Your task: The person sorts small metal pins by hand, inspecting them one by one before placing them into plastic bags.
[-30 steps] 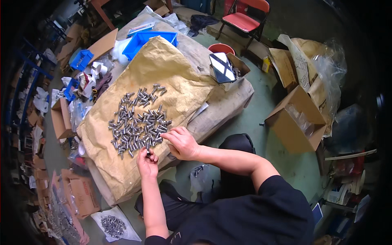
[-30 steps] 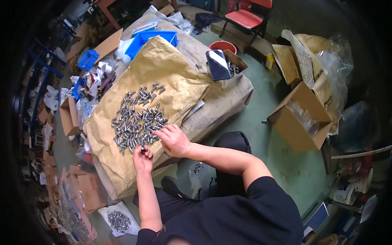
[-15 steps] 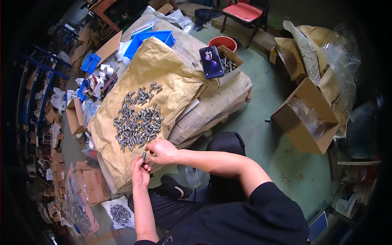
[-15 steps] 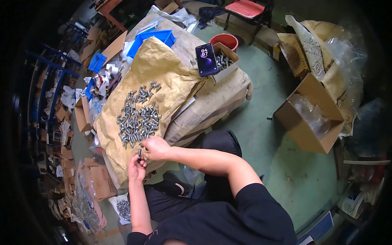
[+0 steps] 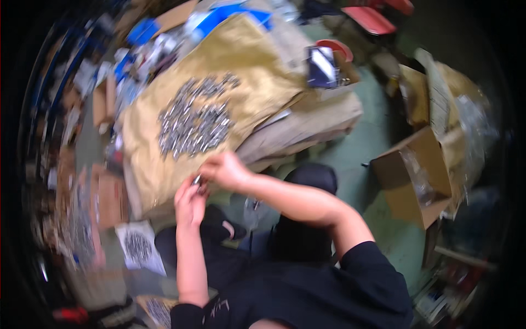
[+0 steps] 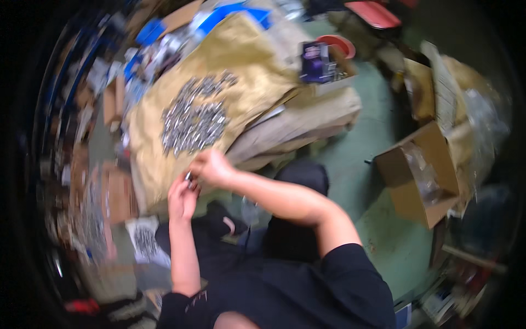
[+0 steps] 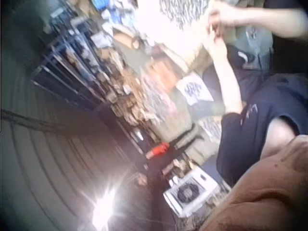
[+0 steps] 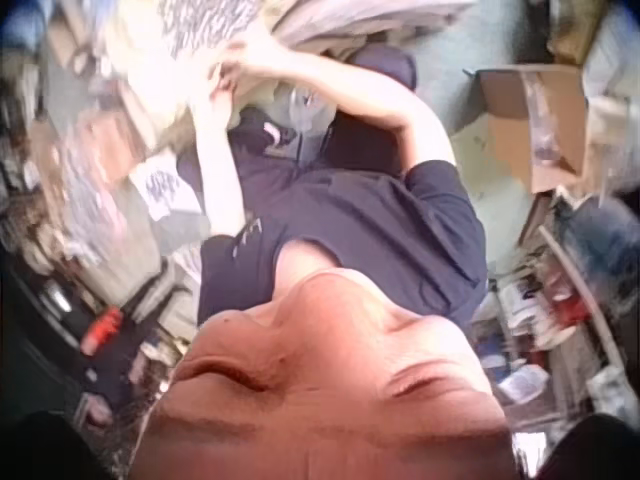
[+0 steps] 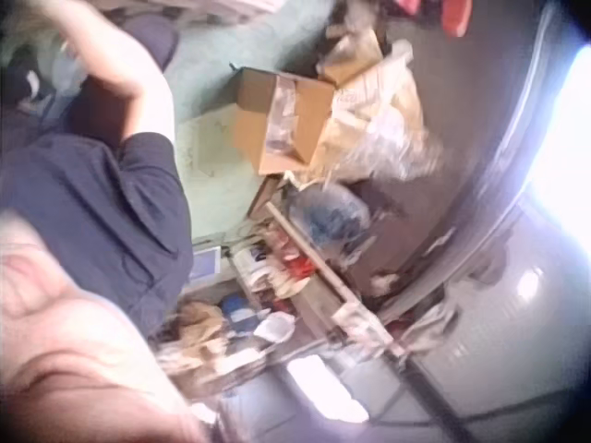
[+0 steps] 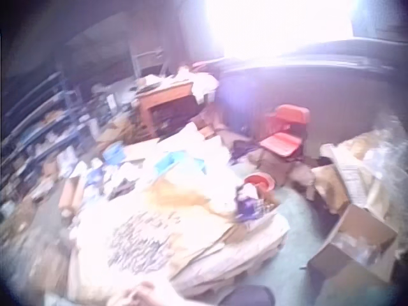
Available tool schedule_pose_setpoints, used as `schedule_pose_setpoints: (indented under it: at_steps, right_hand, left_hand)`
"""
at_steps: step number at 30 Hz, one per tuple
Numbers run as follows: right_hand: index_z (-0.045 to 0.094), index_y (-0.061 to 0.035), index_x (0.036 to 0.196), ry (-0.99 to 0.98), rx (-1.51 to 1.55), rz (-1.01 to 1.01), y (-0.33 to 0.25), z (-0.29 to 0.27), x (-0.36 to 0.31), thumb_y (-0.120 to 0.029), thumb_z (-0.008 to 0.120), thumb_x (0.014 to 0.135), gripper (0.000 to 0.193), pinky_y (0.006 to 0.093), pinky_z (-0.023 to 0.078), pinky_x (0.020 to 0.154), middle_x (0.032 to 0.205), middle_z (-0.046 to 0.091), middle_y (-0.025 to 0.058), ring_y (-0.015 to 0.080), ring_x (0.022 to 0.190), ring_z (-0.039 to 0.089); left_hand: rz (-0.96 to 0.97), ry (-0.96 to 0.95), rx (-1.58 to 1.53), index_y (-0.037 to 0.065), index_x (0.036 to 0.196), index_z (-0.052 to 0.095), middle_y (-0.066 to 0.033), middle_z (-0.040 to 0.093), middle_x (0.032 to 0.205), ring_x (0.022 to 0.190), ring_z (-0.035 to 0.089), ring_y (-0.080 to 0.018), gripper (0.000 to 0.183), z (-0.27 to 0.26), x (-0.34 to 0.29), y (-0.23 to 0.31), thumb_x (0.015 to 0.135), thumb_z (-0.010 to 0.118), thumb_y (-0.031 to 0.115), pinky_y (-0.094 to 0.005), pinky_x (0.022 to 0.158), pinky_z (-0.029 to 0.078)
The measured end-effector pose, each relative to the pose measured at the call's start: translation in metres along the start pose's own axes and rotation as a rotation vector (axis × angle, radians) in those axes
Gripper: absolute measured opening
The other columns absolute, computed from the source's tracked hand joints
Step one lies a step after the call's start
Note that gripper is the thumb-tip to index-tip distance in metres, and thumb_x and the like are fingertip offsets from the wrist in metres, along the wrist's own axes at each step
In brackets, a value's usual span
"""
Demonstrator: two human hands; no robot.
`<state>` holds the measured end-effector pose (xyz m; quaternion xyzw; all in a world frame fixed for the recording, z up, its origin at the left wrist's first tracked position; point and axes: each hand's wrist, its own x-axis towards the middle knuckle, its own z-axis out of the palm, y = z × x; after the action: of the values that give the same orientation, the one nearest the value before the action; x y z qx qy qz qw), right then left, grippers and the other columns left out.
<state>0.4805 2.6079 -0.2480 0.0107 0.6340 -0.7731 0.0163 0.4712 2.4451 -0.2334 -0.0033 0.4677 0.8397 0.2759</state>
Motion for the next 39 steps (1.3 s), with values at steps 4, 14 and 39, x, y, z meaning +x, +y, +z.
schedule_pose_setpoints:
  at_steps: [4, 14, 39]
  right_hand:
    - [0.058, 0.0049, 0.094, -0.054, 0.220, 0.173, -0.016, -0.007, -0.020, -0.011, 0.055, 0.081, 0.021, 0.0234, 0.044, 0.061, 0.073, 0.059, 0.0069, 0.0120, 0.065, 0.055]
    - [0.061, 0.0001, 0.092, -0.239, 0.299, 0.249, 0.014, 0.060, -0.077, -0.011, 0.066, 0.075, 0.021, 0.0209, 0.043, 0.061, 0.078, 0.060, 0.0029, 0.0077, 0.066, 0.052]
    - [0.060, -0.0038, 0.101, -0.091, 0.832, 0.408, 0.072, 0.073, -0.068, -0.010, 0.061, 0.079, 0.023, 0.0201, 0.042, 0.057, 0.083, 0.061, 0.0026, 0.0083, 0.061, 0.051]
  left_hand:
    - [-0.040, -0.096, -0.111, -0.003, 0.119, 0.040, -0.0195, 0.049, 0.115, 0.105, 0.051, -0.0261, 0.044, 0.002, -0.024, 0.009, 0.075, 0.048, -0.004, -0.0398, 0.093, 0.039]
    - [0.125, -0.016, -0.031, -0.002, 0.127, 0.031, -0.0207, 0.044, 0.121, 0.115, 0.044, -0.0245, 0.051, -0.026, -0.097, 0.002, 0.078, 0.046, -0.008, -0.0339, 0.097, 0.034]
    - [0.080, 0.174, 0.525, -0.003, 0.123, 0.038, -0.0195, 0.048, 0.116, 0.101, 0.054, -0.0234, 0.049, -0.043, -0.085, -0.004, 0.077, 0.049, -0.013, -0.0308, 0.084, 0.046]
